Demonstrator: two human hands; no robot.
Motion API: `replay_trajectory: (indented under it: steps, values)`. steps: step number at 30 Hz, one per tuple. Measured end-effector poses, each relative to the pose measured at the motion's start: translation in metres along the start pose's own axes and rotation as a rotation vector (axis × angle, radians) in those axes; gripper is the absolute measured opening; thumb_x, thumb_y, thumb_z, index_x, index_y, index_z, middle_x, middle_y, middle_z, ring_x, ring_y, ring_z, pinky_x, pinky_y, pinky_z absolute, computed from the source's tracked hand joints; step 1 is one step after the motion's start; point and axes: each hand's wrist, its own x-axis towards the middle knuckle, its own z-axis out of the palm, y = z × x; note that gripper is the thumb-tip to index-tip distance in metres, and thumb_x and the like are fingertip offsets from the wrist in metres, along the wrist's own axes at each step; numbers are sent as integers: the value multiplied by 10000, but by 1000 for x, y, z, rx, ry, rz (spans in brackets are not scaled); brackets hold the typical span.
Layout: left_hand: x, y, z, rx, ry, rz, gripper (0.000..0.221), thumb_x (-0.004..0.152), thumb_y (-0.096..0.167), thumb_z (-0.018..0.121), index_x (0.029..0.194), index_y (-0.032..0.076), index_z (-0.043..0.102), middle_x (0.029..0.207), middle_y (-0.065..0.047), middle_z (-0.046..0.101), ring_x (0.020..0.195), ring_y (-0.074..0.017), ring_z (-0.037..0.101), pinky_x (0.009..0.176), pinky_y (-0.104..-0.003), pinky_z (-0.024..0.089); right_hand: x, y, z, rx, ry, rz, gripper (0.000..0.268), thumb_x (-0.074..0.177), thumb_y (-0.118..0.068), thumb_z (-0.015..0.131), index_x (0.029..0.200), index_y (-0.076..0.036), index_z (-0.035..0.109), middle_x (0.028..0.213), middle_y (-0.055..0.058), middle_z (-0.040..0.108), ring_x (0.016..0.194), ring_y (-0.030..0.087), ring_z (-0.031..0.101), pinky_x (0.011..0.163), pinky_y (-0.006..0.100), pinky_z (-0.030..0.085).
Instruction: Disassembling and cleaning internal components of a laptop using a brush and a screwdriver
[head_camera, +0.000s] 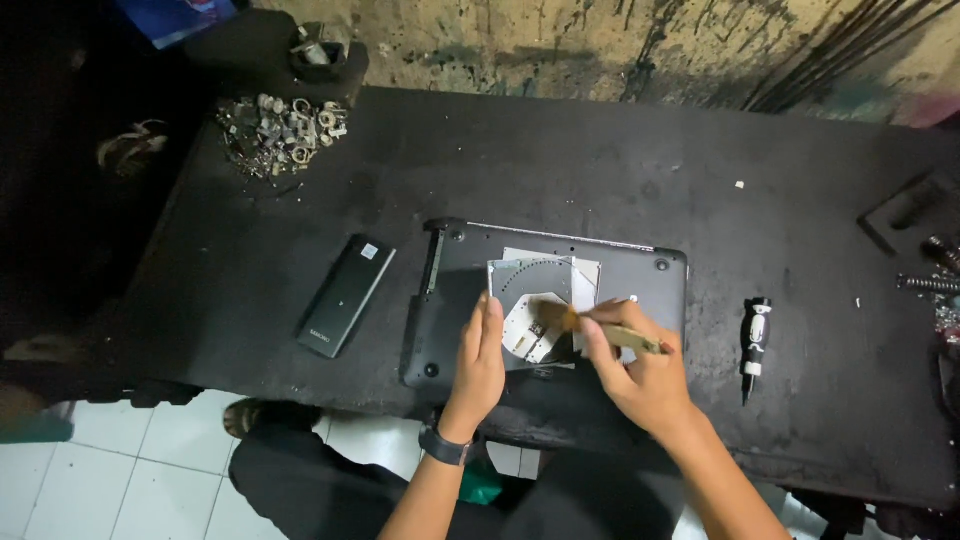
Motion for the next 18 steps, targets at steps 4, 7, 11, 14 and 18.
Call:
replay_trajectory:
  steps: [4,7,11,14,18]
  values:
    - [2,-18,-5,-2,-14,-34,705,1115,467,320,1591,-53,292,1648,-326,226,1529,-471,192,1251,-577,142,2,6,-5,-82,21,-23,161,964,-155,657,824,-104,718,557,75,686,382,257,599,445,332,501]
    - [4,-19,-6,-28,-4,-26,763,1093,536,317,1598,-35,286,1662,-306,211,1542,-443,179,1254,-554,138,9,-6,-3,-94,63,-60,99,974,-64,646,904,-19,699,601,154,679,415,314,603,439,367,488]
    - [4,-1,-3,-10,-30,-23,761,1107,514,298,1602,-61,243,1653,-337,195,1537,-471,174,1247,-574,132,2,8,-1,-80,-18,-30,153,965,-150,649,845,-75,708,543,102,671,393,280,597,429,361,494]
    - [2,-2,-5,-5,-37,-29,756,1106,508,298,1597,-64,246,1648,-343,199,1533,-479,175,1245,-579,146,2,6,2,-97,12,-15,96,960,-105,653,914,-35,699,582,164,680,459,368,646,459,409,516]
    - [0,6,-4,42,-69,-32,754,1113,504,278,1595,-75,237,1638,-369,180,1529,-489,165,1250,-574,129,-10,35,6,-152,-22,-13,126,944,-201,677,859,-116,715,558,72,695,444,299,645,491,375,543]
